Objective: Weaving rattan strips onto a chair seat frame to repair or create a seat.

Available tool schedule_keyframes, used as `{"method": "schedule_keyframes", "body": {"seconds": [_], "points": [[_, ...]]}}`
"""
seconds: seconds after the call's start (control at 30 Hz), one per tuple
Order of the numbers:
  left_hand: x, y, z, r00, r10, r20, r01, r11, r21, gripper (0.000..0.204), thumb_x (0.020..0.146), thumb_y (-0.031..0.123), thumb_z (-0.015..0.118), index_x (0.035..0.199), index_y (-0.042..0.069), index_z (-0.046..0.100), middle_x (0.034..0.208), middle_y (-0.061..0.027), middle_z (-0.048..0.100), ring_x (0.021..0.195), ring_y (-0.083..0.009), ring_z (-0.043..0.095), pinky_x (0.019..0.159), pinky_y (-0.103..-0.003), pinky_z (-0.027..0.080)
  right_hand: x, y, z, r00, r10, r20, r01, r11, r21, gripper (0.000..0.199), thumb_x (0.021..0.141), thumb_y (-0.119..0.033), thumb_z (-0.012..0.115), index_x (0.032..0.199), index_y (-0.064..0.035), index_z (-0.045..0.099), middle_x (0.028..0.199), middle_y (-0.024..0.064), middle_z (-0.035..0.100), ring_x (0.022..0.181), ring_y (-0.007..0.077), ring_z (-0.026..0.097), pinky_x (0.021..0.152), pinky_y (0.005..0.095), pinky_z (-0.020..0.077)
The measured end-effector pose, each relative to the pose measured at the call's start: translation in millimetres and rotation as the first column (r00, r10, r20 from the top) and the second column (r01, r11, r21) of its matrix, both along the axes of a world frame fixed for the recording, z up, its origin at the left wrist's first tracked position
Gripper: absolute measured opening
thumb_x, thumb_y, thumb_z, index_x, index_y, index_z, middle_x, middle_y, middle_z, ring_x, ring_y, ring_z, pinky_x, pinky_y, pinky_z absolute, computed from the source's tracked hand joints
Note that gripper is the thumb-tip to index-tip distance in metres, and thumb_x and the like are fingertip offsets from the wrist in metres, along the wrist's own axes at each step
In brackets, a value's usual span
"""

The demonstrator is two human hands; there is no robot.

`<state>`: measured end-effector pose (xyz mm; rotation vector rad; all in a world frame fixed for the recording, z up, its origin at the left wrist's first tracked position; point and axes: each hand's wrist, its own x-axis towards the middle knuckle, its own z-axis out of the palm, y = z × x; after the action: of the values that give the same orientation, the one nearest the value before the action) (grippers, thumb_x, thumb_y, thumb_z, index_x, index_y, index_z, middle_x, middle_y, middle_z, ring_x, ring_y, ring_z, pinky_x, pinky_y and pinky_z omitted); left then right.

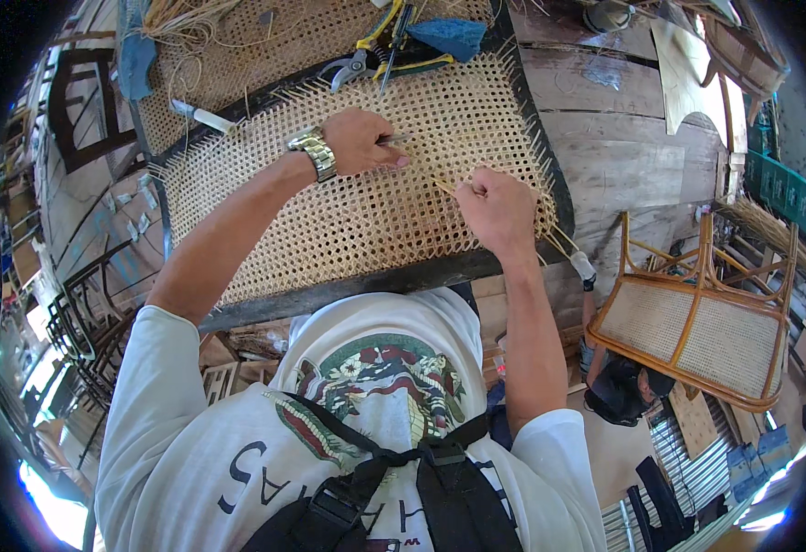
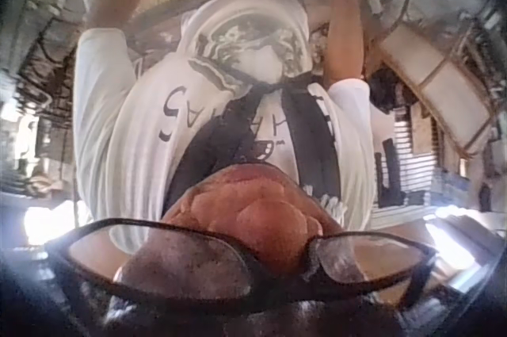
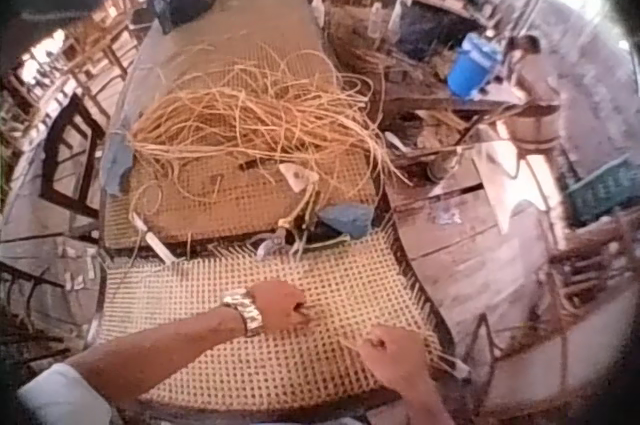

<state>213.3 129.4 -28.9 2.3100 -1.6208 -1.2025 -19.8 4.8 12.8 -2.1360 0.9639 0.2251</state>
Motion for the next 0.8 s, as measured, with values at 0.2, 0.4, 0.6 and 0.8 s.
{"method": "schedule_keyframes", "body": {"seconds": [0.2, 0.4, 0.6, 0.8], "points": [[1.0, 21.2, -7.2, 0.998, 0.054, 0.042, -0.042, 0.965, -0.259, 0.05, 0.088, 0.053, 0.066, 0.076, 0.005, 0.063, 0.07, -0.0121, 0.064, 0.067, -0.0308, 0.063, 0.061, -0.045, 0.048, 13.4, 8.6, 20.2, 1.0, -0.011, -0.003, 0.012, 1.0, 0.018, 0.037, 0.088, -0.032, 0.069, 0.068, -0.0025, 0.058, 0.059, 0.0132, 0.057, 0.055, 0.0295, 0.058, 0.057, 0.0416, 0.0446], [71.8, 39.3, 18.6, 0.982, 0.023, 0.186, -0.027, 0.999, 0.02, 0.038, 0.091, 0.044, 0.067, 0.091, 0.006, 0.068, 0.085, -0.012, 0.067, 0.081, -0.0347, 0.068, 0.07, -0.048, 0.053, 27.1, 34.4, 5.9, 0.945, 0.287, -0.158, -0.319, 0.913, -0.253, 0.021, 0.094, -0.031, 0.062, 0.097, -0.0104, 0.065, 0.086, 0.007, 0.071, 0.08, 0.0272, 0.068, 0.081, 0.0478, 0.0398], [56.1, 31.6, 18.5, 0.926, 0.182, 0.331, -0.094, 0.96, -0.264, 0.029, 0.089, 0.038, 0.069, 0.097, 0.009, 0.071, 0.1, -0.0105, 0.062, 0.084, -0.0321, 0.065, 0.074, -0.045, 0.053, 22.7, 36.0, 5.6, 0.967, 0.257, 0.005, -0.234, 0.888, -0.396, 0.016, 0.089, -0.024, 0.069, 0.097, -0.0111, 0.066, 0.097, 0.0071, 0.062, 0.091, 0.0282, 0.063, 0.081, 0.0474, 0.0418], [-7.7, 22.9, 20.5, 0.999, -0.025, 0.043, 0.036, 0.961, -0.274, 0.024, 0.091, 0.032, 0.069, 0.095, 0.008, 0.068, 0.099, -0.0117, 0.059, 0.083, -0.0298, 0.066, 0.073, -0.042, 0.055, 17.6, 38.2, -10.9, 0.956, 0.262, 0.133, -0.18, 0.879, -0.441, 0.011, 0.087, -0.02, 0.069, 0.094, -0.0118, 0.066, 0.097, 0.0063, 0.059, 0.091, 0.0284, 0.06, 0.081, 0.0446, 0.0432]]}}
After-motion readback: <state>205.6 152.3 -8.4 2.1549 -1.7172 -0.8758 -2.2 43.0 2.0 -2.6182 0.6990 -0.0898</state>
